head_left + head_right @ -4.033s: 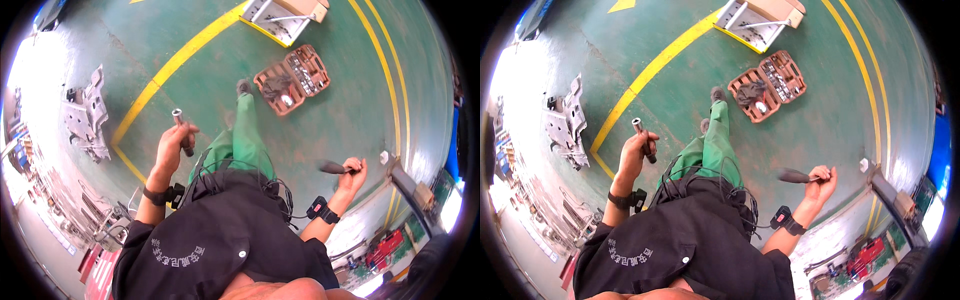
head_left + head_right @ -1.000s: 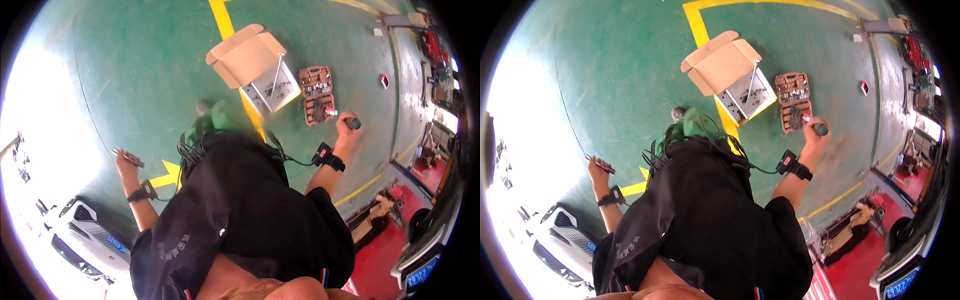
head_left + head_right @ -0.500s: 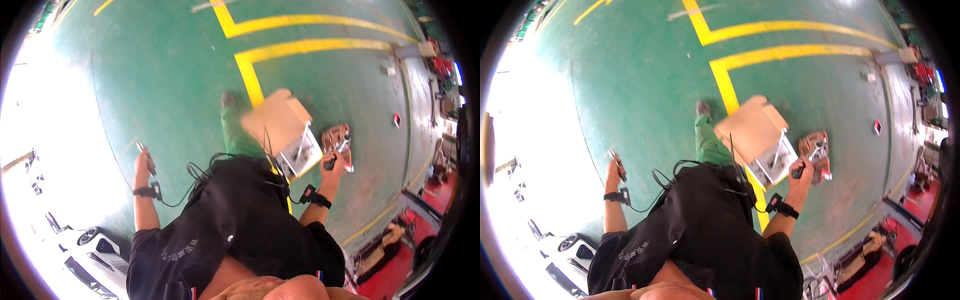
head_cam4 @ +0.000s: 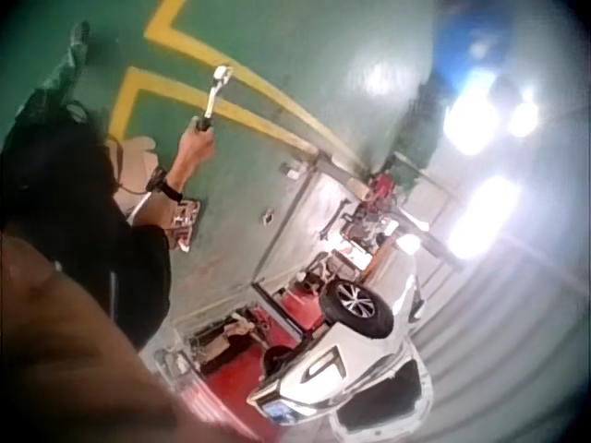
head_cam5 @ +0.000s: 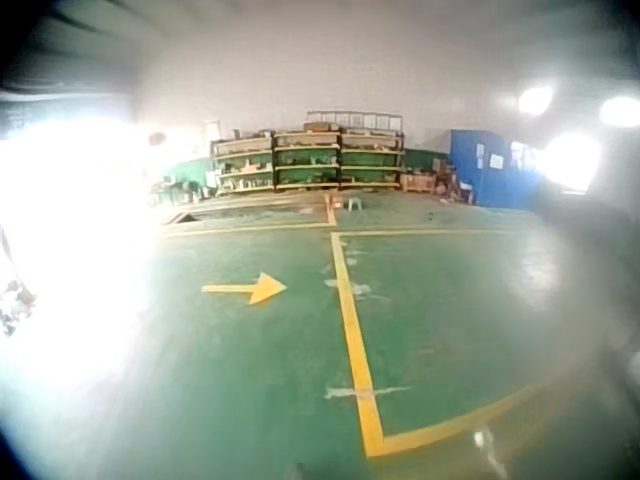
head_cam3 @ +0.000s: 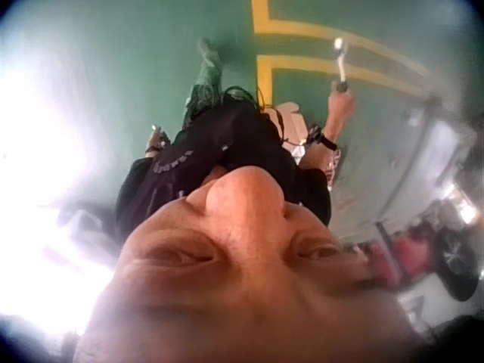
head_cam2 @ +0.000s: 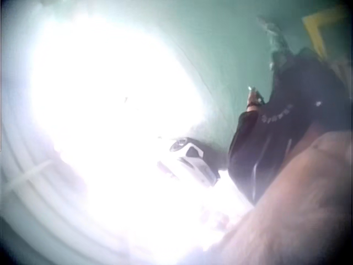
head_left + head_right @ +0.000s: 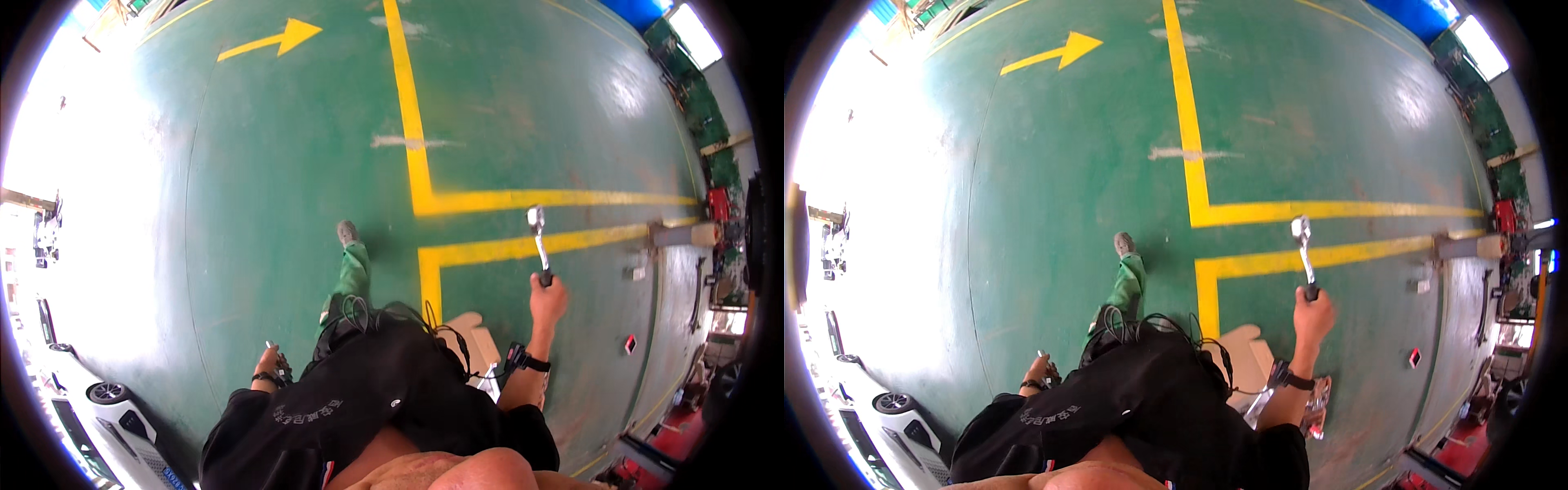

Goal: The person uses a ratchet and socket to loosen a bolt on the undercarriage of a car that is elevated on a lift. They then walk across the garage to a shelf and select a replacement part.

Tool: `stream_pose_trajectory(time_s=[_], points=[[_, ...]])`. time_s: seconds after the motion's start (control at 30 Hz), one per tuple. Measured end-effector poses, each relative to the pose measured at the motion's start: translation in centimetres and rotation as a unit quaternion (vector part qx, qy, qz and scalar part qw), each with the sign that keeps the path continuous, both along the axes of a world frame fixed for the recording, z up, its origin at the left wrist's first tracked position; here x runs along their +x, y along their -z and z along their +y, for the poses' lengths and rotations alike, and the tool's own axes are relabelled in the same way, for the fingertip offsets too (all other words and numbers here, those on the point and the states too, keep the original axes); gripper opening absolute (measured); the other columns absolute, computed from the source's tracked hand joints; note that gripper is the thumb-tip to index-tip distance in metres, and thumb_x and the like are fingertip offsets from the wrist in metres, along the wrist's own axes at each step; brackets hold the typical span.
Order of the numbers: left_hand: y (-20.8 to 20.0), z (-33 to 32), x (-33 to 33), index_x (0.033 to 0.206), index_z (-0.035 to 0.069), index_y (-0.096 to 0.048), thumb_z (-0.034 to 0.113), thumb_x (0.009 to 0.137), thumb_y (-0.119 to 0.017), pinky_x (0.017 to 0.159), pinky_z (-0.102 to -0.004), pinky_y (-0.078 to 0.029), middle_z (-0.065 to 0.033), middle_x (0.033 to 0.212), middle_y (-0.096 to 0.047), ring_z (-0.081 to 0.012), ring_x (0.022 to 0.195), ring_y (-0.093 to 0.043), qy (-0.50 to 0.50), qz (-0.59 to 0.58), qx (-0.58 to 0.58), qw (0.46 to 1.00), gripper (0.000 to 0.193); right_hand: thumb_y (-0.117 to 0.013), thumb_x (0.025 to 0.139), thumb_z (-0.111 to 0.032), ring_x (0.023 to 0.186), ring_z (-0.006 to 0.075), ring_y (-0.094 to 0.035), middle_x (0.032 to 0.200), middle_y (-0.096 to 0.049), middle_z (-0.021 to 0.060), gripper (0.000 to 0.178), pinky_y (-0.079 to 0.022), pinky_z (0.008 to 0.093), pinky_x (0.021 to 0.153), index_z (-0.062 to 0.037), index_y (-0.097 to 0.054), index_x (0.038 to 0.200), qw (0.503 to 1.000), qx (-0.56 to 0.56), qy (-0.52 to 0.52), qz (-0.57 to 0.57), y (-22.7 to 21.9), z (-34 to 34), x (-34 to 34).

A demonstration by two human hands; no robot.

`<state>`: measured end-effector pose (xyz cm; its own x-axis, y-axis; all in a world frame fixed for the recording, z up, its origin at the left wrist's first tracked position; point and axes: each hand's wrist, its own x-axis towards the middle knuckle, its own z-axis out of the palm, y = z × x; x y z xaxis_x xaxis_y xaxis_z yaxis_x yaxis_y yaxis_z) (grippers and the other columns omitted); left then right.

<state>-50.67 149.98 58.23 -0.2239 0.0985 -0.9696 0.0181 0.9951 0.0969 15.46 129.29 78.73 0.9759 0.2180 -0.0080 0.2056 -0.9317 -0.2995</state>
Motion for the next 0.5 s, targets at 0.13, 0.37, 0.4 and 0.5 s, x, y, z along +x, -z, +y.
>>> stream_pose_trajectory(time_s=[0.13, 0.37, 0.4, 0.5], points=[[3.6, 11.3, 6.8, 0.076, 0.013, -0.045, 0.046, 0.095, -0.056, 0.05, -0.0363, -0.042, -0.001, 0.059, -0.045, -0.0199, 0.049, -0.045, -0.068, -0.027, -0.029, 0.997, 0.039, -0.078, 0.077, -0.037, 0.081, 0.0417, -0.065, 0.083, -0.068, 0.0187, 0.036, -0.049, 0.0518, 0.071, -0.0038, -0.066, 0.085, 1.0, -0.016, 0.004, 0.011, 3.9, 9.3, 3.5], [0.4, 38.1, 18.8, 0.074, 0.012, -0.049, 0.042, 0.094, -0.062, 0.046, -0.0381, -0.04, -0.002, 0.059, -0.047, -0.0198, 0.048, -0.046, 0.065, 0.009, 0.09, 0.994, 0.038, -0.078, 0.079, -0.024, 0.077, 0.0315, -0.066, 0.081, -0.067, 0.0129, 0.029, -0.051, 0.0425, 0.07, -0.0004, -0.063, 0.089, 0.995, 0.101, 0.019, 0.001, -1.6, 25.7, 10.2], [-0.2, 42.4, 21.3, 0.071, 0.012, -0.049, 0.039, 0.094, -0.063, 0.045, -0.0373, -0.04, -0.0019, 0.058, -0.047, -0.0195, 0.047, -0.046, 0.109, 0.01, 0.121, 0.987, 0.038, -0.077, 0.081, -0.023, 0.073, 0.0274, -0.063, 0.079, -0.065, 0.0099, 0.028, -0.049, 0.0397, 0.066, -0.0007, -0.062, 0.088, 0.983, 0.184, 0.024, -0.004, -0.3, 26.4, 11.8], [-2.1, 53.4, 28.0, 0.065, 0.011, -0.048, 0.03, 0.09, -0.065, 0.043, -0.0344, -0.039, -0.0021, 0.055, -0.046, -0.0184, 0.045, -0.044, 0.184, 0.002, 0.192, 0.964, 0.036, -0.073, 0.087, -0.021, 0.057, 0.0138, -0.049, 0.068, -0.053, 0.0016, 0.024, -0.039, 0.0306, 0.052, -0.0038, -0.056, 0.081, 0.921, 0.388, 0.031, 0.018, 1.7, 31.9, 17.4]])
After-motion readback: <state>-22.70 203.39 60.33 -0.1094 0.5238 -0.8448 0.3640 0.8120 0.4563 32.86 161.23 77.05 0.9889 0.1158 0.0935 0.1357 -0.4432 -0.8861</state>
